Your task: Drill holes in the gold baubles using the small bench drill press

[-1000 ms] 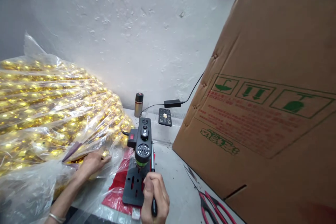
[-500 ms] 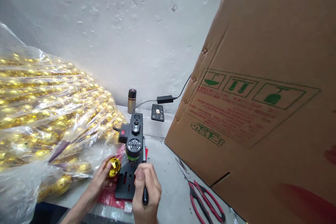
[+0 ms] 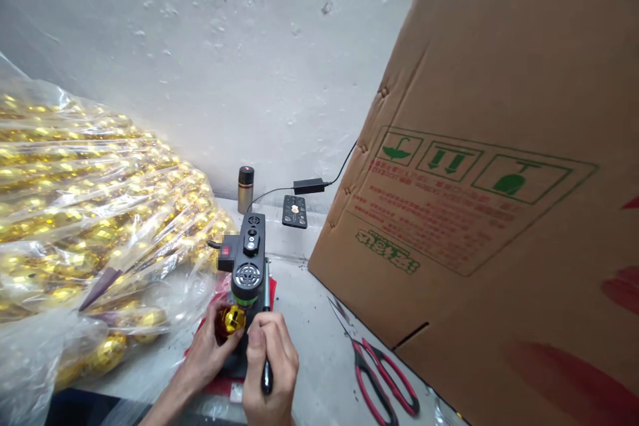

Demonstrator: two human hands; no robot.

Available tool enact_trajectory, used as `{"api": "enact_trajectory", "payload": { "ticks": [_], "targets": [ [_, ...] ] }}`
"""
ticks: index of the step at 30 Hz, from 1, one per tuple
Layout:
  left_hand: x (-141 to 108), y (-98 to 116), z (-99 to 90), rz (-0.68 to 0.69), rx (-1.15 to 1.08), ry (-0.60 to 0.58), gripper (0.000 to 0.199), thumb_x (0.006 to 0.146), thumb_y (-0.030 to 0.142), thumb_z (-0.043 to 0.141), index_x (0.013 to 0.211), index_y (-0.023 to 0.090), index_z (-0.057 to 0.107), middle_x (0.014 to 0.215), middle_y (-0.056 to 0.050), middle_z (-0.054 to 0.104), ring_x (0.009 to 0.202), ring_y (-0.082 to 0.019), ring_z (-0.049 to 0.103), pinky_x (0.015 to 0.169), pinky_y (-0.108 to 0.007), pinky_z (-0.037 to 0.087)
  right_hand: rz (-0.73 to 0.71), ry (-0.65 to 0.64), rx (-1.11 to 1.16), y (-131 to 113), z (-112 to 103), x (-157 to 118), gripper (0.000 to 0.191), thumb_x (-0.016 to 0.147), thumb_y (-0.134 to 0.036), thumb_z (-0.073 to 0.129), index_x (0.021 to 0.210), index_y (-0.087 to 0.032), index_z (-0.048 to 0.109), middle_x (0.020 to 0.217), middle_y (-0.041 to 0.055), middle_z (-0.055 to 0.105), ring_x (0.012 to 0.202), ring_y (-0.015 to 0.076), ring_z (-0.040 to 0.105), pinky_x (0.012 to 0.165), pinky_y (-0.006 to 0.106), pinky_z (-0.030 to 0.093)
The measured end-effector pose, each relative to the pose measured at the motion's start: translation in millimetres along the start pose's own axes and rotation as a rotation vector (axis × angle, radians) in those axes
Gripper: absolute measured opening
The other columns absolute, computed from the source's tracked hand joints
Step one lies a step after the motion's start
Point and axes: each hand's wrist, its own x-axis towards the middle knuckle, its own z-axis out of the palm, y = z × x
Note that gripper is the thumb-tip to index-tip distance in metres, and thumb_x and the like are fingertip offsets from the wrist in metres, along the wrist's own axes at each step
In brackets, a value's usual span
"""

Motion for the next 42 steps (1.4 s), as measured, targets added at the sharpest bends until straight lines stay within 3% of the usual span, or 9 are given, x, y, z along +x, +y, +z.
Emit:
{"api": "enact_trajectory", "payload": {
  "ticks": [4,8,17,29,37,42],
  "targets": [
    [-0.2,-5.3,0.0,0.156,0.074,-0.044,0.048,0.080,0.040,0.073,0.125,0.022,0.065,0.124,-0.016,0.076,0.116,-0.038,0.073,0.101,-0.057,0.059,0.044,0.039,0.029,-1.2,3.9,-3.9,0.025,0.105,-0.009,0.044,0.087,-0.023,0.053,0.076,-0.0014,0.057,0.064,0.0115,0.055,0.058,0.023,0.042],
    [3.0,-3.6,3.7,0.206,0.130,-0.059,0.049,0.078,0.038,0.076,0.124,0.022,0.069,0.124,-0.016,0.076,0.115,-0.038,0.072,0.101,-0.057,0.059,0.126,0.101,0.080,-6.6,10.0,-6.7,0.026,0.106,-0.012,0.045,0.084,-0.022,0.055,0.075,0.0000,0.057,0.067,0.0136,0.055,0.060,0.026,0.041],
    [4.5,-4.9,14.0,0.142,0.263,-0.070,0.047,0.074,0.039,0.079,0.117,0.020,0.072,0.106,-0.014,0.075,0.101,-0.037,0.068,0.092,-0.054,0.056,0.194,0.116,0.072,-15.8,10.3,-6.8,0.031,0.109,-0.016,0.045,0.080,-0.022,0.054,0.076,0.0007,0.057,0.063,0.0135,0.052,0.057,0.027,0.037],
    [3.6,-0.2,14.5,0.093,0.271,-0.106,0.043,0.070,0.032,0.078,0.111,0.021,0.071,0.103,-0.012,0.073,0.098,-0.035,0.066,0.091,-0.050,0.053,0.167,0.252,0.014,-3.6,25.7,-27.6,0.035,0.108,-0.017,0.043,0.074,-0.022,0.051,0.074,-0.0010,0.056,0.062,0.0132,0.053,0.060,0.028,0.037],
    [3.0,1.5,14.9,0.067,0.250,-0.105,0.044,0.068,0.032,0.079,0.109,0.021,0.071,0.104,-0.012,0.072,0.100,-0.036,0.065,0.091,-0.050,0.053,0.189,0.263,0.022,1.3,26.2,-33.5,0.034,0.106,-0.015,0.046,0.073,-0.022,0.053,0.075,-0.0015,0.057,0.064,0.0138,0.053,0.060,0.028,0.038],
    [3.4,2.3,14.6,0.070,0.242,-0.113,0.044,0.068,0.032,0.079,0.110,0.022,0.072,0.103,-0.011,0.073,0.099,-0.036,0.065,0.091,-0.050,0.053,0.177,0.300,0.033,0.3,29.9,-31.1,0.037,0.109,-0.023,0.046,0.072,-0.022,0.050,0.074,-0.0024,0.056,0.063,0.0132,0.052,0.061,0.028,0.040]
  ]
}}
